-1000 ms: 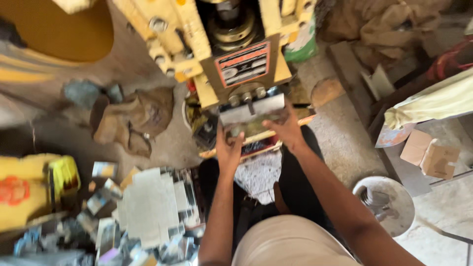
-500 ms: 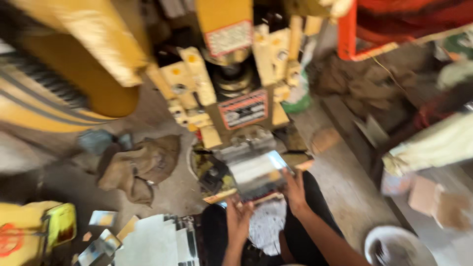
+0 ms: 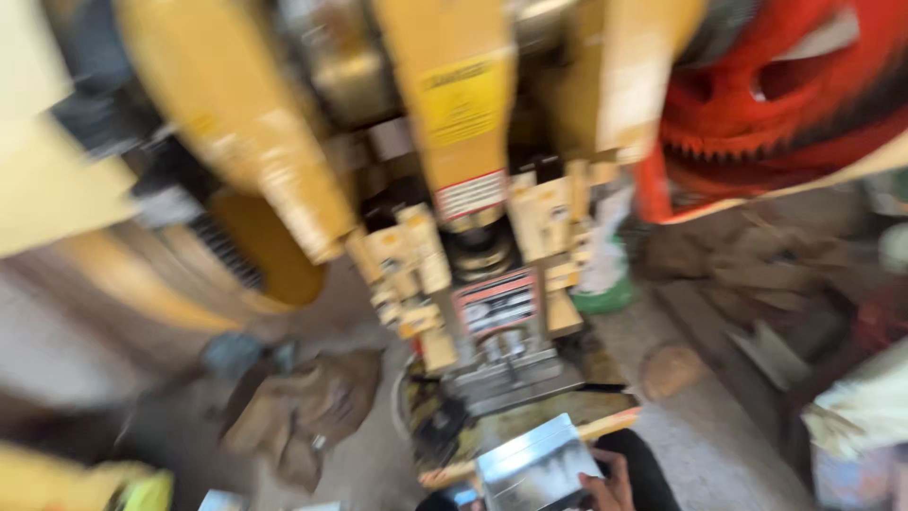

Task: The person operates a yellow Foreman press machine to process rectangular metal sheets. They pick up sheets from a pile, place them into the machine, and pull a lever to activate the press. The processed sheets are then removed and placed into a separate pile.

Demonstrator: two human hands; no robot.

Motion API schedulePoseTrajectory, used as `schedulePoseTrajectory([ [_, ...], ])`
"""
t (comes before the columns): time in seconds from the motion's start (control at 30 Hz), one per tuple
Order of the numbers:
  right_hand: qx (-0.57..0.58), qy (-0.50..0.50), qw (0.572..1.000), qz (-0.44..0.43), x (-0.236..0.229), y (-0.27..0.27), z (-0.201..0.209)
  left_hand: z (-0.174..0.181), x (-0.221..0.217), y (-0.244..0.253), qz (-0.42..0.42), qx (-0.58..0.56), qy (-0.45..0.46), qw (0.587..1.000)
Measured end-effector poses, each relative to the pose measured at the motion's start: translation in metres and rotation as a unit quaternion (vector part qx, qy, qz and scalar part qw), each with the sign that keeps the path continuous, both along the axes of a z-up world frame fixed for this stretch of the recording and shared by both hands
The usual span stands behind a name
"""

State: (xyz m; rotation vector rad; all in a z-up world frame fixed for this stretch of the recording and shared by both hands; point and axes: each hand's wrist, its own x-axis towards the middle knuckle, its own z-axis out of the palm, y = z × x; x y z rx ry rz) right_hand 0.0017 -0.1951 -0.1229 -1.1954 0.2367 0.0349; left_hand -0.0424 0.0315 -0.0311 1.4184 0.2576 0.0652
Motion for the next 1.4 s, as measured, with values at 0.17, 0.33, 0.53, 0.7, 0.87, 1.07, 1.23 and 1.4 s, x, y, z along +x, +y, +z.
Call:
schedulePoseTrajectory([
  [0.17,0.049,0.019,0.998,0.031,-0.008,0.009,0.007,-0.011,-0.065,0.014,0.081,0.120,0.085,0.986],
  [0.33,0.007,-0.047,0.992,0.119,-0.035,0.003,0.055,0.030,-0.080,0.017,0.088,0.252,0.206,0.942],
  [0.53,0.054,-0.057,0.972,0.220,-0.049,0.045,0.102,0.076,-0.109,0.040,0.135,0.375,0.157,0.904],
  [0.7,0.055,-0.025,0.929,0.365,-0.062,0.058,0.101,0.016,-0.146,0.072,0.192,0.379,0.198,0.884],
  [0.87,0.017,-0.040,0.849,0.527,-0.080,0.099,0.128,-0.037,-0.203,0.114,0.265,0.400,0.234,0.845],
  [1.07,-0.015,-0.025,0.799,0.601,-0.092,0.106,0.130,-0.028,-0.293,0.142,0.508,-0.008,0.199,0.838],
  [1.23,-0.014,-0.005,0.809,0.588,-0.091,0.090,0.112,-0.029,-0.318,0.114,0.669,-0.231,0.003,0.706],
  [1.4,-0.029,-0.019,0.841,0.540,-0.078,0.070,0.106,-0.017,-0.270,0.112,0.598,-0.007,-0.010,0.801],
])
